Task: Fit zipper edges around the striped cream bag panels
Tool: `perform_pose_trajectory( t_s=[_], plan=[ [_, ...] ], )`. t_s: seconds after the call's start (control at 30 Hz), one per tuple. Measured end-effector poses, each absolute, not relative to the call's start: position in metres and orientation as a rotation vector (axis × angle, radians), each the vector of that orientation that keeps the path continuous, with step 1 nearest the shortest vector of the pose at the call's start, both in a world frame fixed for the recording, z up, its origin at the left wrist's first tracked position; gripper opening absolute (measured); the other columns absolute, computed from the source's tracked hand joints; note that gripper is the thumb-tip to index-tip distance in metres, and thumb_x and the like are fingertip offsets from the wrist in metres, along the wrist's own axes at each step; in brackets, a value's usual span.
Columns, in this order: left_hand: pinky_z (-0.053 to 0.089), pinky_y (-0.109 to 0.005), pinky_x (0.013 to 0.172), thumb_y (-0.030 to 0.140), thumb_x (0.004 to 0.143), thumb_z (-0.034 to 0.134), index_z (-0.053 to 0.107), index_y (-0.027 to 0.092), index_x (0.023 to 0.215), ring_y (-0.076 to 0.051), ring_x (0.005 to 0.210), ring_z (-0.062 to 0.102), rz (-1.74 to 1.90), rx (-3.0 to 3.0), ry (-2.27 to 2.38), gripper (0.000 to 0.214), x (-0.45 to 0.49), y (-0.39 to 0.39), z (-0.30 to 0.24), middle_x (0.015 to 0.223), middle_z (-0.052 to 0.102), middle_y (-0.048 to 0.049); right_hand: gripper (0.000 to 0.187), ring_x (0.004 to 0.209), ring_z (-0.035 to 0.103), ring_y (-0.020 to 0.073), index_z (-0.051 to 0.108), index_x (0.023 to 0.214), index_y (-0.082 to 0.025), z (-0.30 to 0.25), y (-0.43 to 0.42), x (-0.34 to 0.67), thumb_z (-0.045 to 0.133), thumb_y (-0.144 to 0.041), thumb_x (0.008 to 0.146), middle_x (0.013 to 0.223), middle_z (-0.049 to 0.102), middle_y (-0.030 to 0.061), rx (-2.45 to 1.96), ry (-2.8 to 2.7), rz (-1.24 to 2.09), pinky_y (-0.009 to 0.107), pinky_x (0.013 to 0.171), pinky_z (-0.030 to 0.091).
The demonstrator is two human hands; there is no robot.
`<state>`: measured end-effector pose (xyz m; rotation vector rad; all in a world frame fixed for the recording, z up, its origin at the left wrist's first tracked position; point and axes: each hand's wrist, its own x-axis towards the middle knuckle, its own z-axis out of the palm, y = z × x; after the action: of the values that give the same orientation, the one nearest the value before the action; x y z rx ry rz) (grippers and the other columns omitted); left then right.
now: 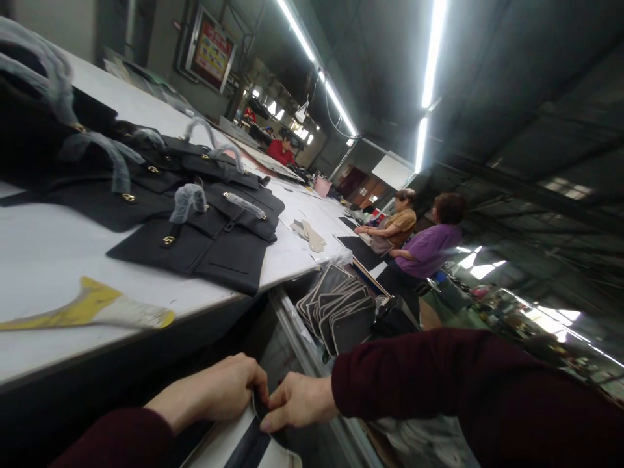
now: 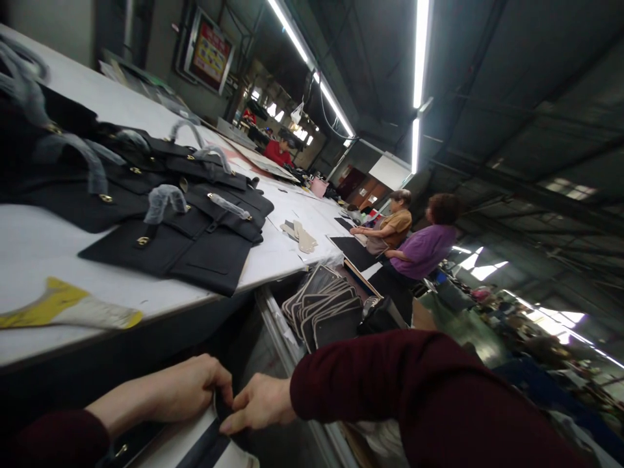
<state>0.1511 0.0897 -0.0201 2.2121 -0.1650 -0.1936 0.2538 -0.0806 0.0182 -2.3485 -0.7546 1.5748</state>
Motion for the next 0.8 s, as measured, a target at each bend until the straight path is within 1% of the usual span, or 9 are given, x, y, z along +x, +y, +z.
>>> perform_pose_trajectory(
  t_s=[0.1, 0.27, 0.37, 0.53, 0.63, 0.73, 0.8],
  plan=[
    [0.052, -0.031, 0.083, 0.013, 0.066, 0.046, 0.078, 0.034, 0.090, -0.022, 0.094, 0.070, -0.166, 2.229, -0.125, 0.045, 0.149, 0.087, -0.019, 0.093, 0.077, 0.0024, 0.025, 0.050, 0.038, 0.0055, 0.056, 0.061, -0.016, 0.019, -0.080, 0.250, 0.074, -0.025, 0.076, 0.054, 0.046, -0.0080, -2.314, -0.727, 1.563, 0.020, 0.045, 0.027],
    [0.052, -0.030, 0.079, 0.015, 0.067, 0.046, 0.078, 0.031, 0.084, -0.022, 0.090, 0.070, -0.161, 2.284, -0.082, 0.040, 0.149, 0.080, -0.007, 0.089, 0.077, 0.0013, 0.024, 0.048, 0.032, 0.0051, 0.054, 0.061, -0.017, 0.019, -0.085, 0.244, 0.071, -0.020, 0.078, 0.052, 0.040, -0.0090, -2.239, -0.684, 1.517, 0.020, 0.045, 0.026],
    [0.051, -0.030, 0.077, 0.015, 0.065, 0.045, 0.077, 0.029, 0.082, -0.023, 0.087, 0.070, -0.180, 2.348, -0.068, 0.039, 0.151, 0.075, 0.002, 0.087, 0.077, 0.0009, 0.025, 0.049, 0.033, 0.0056, 0.055, 0.060, -0.018, 0.015, -0.091, 0.242, 0.072, -0.023, 0.077, 0.052, 0.039, -0.0085, -2.240, -0.684, 1.447, 0.020, 0.045, 0.025],
    [0.050, -0.029, 0.074, 0.017, 0.063, 0.044, 0.077, 0.027, 0.082, -0.022, 0.085, 0.070, -0.288, 2.316, -0.066, 0.039, 0.154, 0.071, 0.015, 0.084, 0.076, 0.0004, 0.018, 0.050, 0.036, 0.0080, 0.064, 0.068, -0.020, 0.009, -0.099, 0.246, 0.077, -0.032, 0.072, 0.052, 0.041, -0.0078, -2.291, -0.691, 1.441, 0.021, 0.046, 0.026],
    [0.050, -0.028, 0.079, 0.018, 0.059, 0.044, 0.078, 0.026, 0.086, -0.023, 0.091, 0.069, -0.372, 2.279, 0.003, 0.044, 0.154, 0.073, 0.025, 0.090, 0.076, 0.0002, 0.019, 0.048, 0.035, 0.0084, 0.067, 0.072, -0.022, 0.009, -0.100, 0.249, 0.079, -0.037, 0.069, 0.051, 0.042, -0.0081, -2.339, -0.721, 1.460, 0.021, 0.044, 0.026],
    [0.050, -0.028, 0.085, 0.018, 0.054, 0.044, 0.078, 0.027, 0.093, -0.024, 0.100, 0.067, -0.475, 2.246, 0.081, 0.053, 0.154, 0.077, 0.035, 0.098, 0.076, 0.0014, 0.020, 0.048, 0.037, 0.0089, 0.069, 0.076, -0.023, 0.009, -0.100, 0.252, 0.079, -0.038, 0.068, 0.054, 0.046, -0.0079, -2.348, -0.723, 1.477, 0.021, 0.044, 0.028],
    [0.050, -0.028, 0.085, 0.018, 0.053, 0.044, 0.078, 0.027, 0.095, -0.024, 0.099, 0.067, -0.508, 2.229, 0.074, 0.055, 0.153, 0.080, 0.036, 0.097, 0.076, 0.0025, 0.020, 0.049, 0.040, 0.0093, 0.069, 0.078, -0.023, 0.009, -0.098, 0.254, 0.080, -0.037, 0.068, 0.055, 0.047, -0.0078, -2.356, -0.727, 1.485, 0.021, 0.044, 0.030]
  ],
)
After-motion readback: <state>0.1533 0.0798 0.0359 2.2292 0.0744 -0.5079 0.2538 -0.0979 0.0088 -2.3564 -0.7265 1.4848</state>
